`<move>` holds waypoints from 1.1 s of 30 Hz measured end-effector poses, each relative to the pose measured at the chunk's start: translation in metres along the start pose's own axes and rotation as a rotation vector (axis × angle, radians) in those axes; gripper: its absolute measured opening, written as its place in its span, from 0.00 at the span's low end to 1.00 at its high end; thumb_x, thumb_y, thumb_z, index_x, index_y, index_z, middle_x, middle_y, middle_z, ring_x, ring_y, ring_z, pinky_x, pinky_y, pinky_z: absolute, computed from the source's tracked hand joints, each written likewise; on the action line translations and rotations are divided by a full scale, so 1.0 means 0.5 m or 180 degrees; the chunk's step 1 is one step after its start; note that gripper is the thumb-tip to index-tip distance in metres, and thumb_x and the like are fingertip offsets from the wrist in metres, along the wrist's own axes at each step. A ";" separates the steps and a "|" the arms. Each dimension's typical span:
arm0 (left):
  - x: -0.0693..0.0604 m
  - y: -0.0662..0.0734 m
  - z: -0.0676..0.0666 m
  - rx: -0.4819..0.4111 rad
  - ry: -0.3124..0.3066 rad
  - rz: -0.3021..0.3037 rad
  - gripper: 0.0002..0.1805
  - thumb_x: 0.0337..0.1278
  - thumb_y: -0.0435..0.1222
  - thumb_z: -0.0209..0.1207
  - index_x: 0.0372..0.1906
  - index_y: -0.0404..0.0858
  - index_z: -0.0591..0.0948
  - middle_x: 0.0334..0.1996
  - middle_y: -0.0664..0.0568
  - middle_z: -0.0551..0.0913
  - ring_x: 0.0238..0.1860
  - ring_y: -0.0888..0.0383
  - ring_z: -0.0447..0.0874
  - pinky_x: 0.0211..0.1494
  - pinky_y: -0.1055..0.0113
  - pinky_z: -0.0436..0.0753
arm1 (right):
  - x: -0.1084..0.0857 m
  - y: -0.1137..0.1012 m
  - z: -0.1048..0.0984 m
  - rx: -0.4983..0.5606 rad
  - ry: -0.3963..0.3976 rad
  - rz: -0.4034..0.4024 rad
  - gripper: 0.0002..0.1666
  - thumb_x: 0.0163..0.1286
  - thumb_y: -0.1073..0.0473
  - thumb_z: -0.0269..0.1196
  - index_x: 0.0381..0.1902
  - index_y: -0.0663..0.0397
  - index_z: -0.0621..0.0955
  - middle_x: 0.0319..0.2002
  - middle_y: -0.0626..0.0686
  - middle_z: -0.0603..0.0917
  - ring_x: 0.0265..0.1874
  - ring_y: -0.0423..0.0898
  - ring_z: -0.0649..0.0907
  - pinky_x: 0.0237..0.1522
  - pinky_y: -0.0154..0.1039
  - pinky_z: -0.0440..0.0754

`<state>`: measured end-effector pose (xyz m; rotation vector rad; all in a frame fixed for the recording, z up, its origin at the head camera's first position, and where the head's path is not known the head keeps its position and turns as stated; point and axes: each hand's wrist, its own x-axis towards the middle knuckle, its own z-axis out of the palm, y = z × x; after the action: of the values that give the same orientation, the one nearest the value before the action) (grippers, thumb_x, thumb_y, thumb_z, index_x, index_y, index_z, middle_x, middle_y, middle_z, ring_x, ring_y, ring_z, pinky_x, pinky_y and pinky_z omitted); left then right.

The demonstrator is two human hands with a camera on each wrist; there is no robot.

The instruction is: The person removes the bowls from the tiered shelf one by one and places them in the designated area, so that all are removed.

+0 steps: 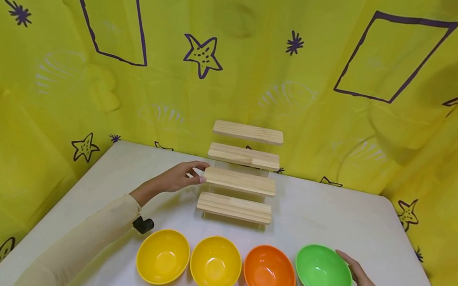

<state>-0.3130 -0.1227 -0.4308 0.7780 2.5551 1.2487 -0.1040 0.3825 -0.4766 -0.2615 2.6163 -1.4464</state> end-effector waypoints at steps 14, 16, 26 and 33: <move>0.002 0.001 -0.001 -0.0004 -0.0022 -0.0019 0.32 0.72 0.46 0.58 0.75 0.41 0.67 0.67 0.43 0.74 0.59 0.48 0.80 0.54 0.57 0.83 | -0.001 0.010 0.002 -0.0083 -0.0095 0.0193 0.59 0.63 0.67 0.68 0.80 0.31 0.49 0.55 0.16 0.54 0.40 0.31 0.81 0.39 0.33 0.85; 0.003 0.000 -0.001 -0.0003 -0.0020 -0.0012 0.32 0.72 0.46 0.58 0.75 0.41 0.67 0.67 0.43 0.74 0.59 0.47 0.80 0.55 0.57 0.83 | -0.001 0.011 0.004 -0.0087 -0.0068 0.0051 0.59 0.62 0.70 0.69 0.80 0.34 0.50 0.56 0.15 0.54 0.41 0.29 0.80 0.39 0.32 0.85; 0.003 -0.003 -0.001 -0.0025 -0.0016 0.0007 0.32 0.72 0.45 0.58 0.75 0.40 0.67 0.67 0.42 0.74 0.59 0.47 0.80 0.55 0.57 0.82 | -0.001 0.018 0.004 -0.0010 -0.0203 0.0332 0.59 0.64 0.66 0.69 0.79 0.28 0.49 0.65 0.34 0.60 0.43 0.29 0.78 0.42 0.31 0.84; 0.003 -0.003 -0.002 -0.0042 -0.0014 0.0001 0.32 0.72 0.45 0.59 0.75 0.40 0.67 0.67 0.42 0.74 0.58 0.47 0.80 0.54 0.58 0.83 | -0.002 0.029 0.003 0.0145 -0.0265 0.0128 0.61 0.62 0.70 0.69 0.80 0.31 0.49 0.54 0.11 0.56 0.44 0.27 0.78 0.41 0.32 0.84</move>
<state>-0.3151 -0.1231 -0.4312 0.7774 2.5408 1.2614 -0.1039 0.3889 -0.4896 -0.2565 2.5052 -1.4480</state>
